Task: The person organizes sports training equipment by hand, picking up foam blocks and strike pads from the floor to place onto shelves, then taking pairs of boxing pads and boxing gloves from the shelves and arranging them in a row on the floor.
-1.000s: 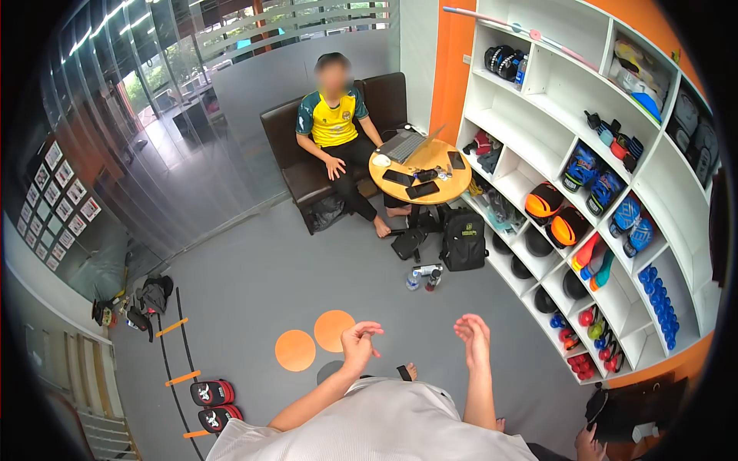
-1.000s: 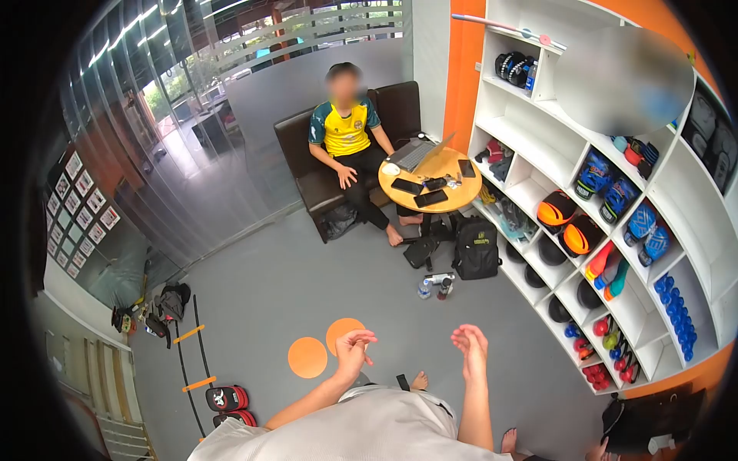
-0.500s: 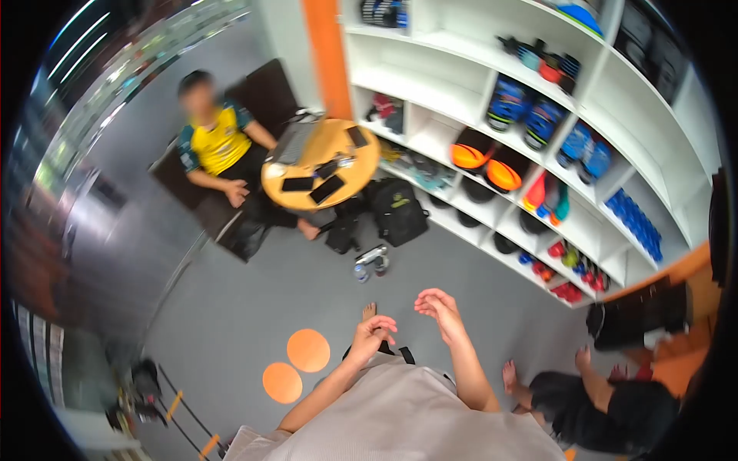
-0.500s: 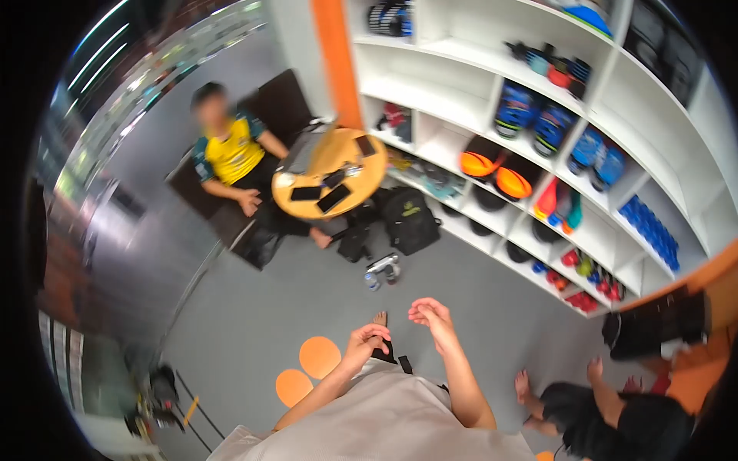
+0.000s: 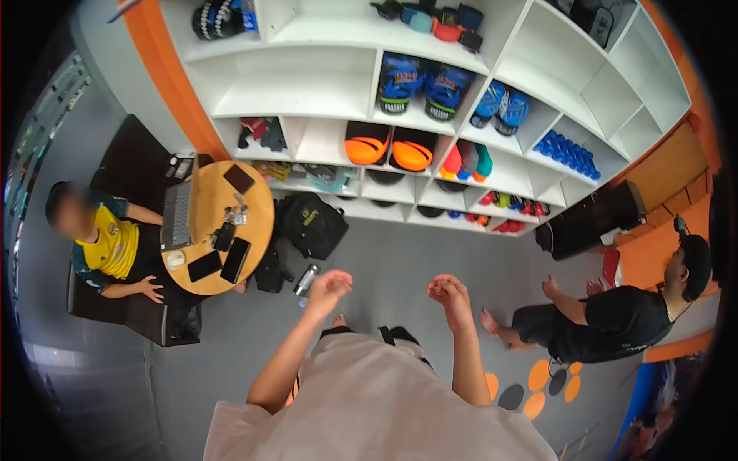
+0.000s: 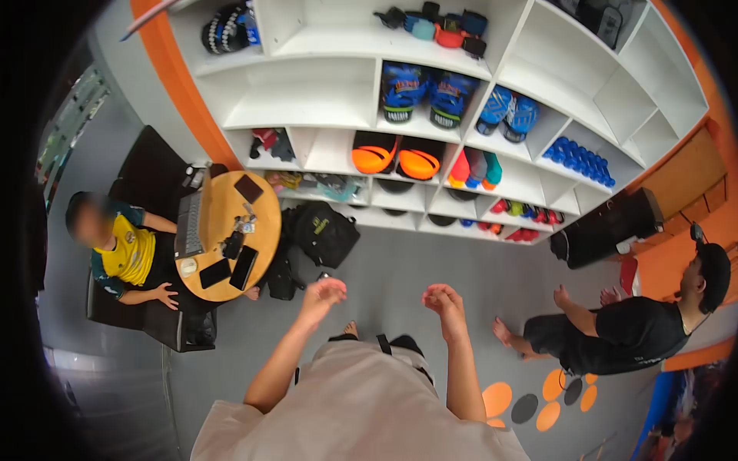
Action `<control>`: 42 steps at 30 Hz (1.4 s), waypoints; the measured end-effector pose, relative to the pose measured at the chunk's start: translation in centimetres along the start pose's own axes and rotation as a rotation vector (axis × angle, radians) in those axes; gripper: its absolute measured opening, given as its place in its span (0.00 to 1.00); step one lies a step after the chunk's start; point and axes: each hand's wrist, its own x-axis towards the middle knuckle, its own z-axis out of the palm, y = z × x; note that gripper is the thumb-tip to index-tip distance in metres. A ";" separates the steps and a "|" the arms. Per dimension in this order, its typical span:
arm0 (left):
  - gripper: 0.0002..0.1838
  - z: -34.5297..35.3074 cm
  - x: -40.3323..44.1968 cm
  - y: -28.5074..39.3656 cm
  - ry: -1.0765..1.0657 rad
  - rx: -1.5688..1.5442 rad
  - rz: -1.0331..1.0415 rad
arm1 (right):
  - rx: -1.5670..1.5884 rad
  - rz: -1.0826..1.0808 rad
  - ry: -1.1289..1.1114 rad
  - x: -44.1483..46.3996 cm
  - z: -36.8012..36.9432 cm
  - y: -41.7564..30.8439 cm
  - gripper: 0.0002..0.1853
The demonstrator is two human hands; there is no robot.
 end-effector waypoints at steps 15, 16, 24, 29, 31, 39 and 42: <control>0.06 0.7 18.3 1.4 0.099 -0.065 -0.237 | 0.059 0.060 0.169 20.6 -3.8 -4.9 0.11; 0.06 1.2 20.0 1.4 0.108 -0.064 -0.211 | 0.050 0.049 0.165 23.4 -4.3 -5.8 0.12; 0.06 6.3 34.2 2.5 0.284 -0.041 -0.084 | 0.076 -0.124 0.021 46.3 -7.2 -14.6 0.19; 0.09 10.7 41.3 6.0 0.340 -0.040 -0.059 | -0.090 -0.264 0.179 56.2 -6.3 -20.3 0.39; 0.09 12.3 43.3 6.8 0.344 -0.033 -0.058 | -0.084 -0.283 0.169 59.2 -6.0 -21.4 0.50; 0.32 13.4 57.8 8.4 0.316 0.273 0.086 | -0.443 -0.586 0.465 65.7 -4.9 -21.9 0.59; 0.47 14.3 63.0 9.8 0.321 0.328 0.036 | -0.530 -0.657 0.499 64.1 -4.2 -22.5 0.51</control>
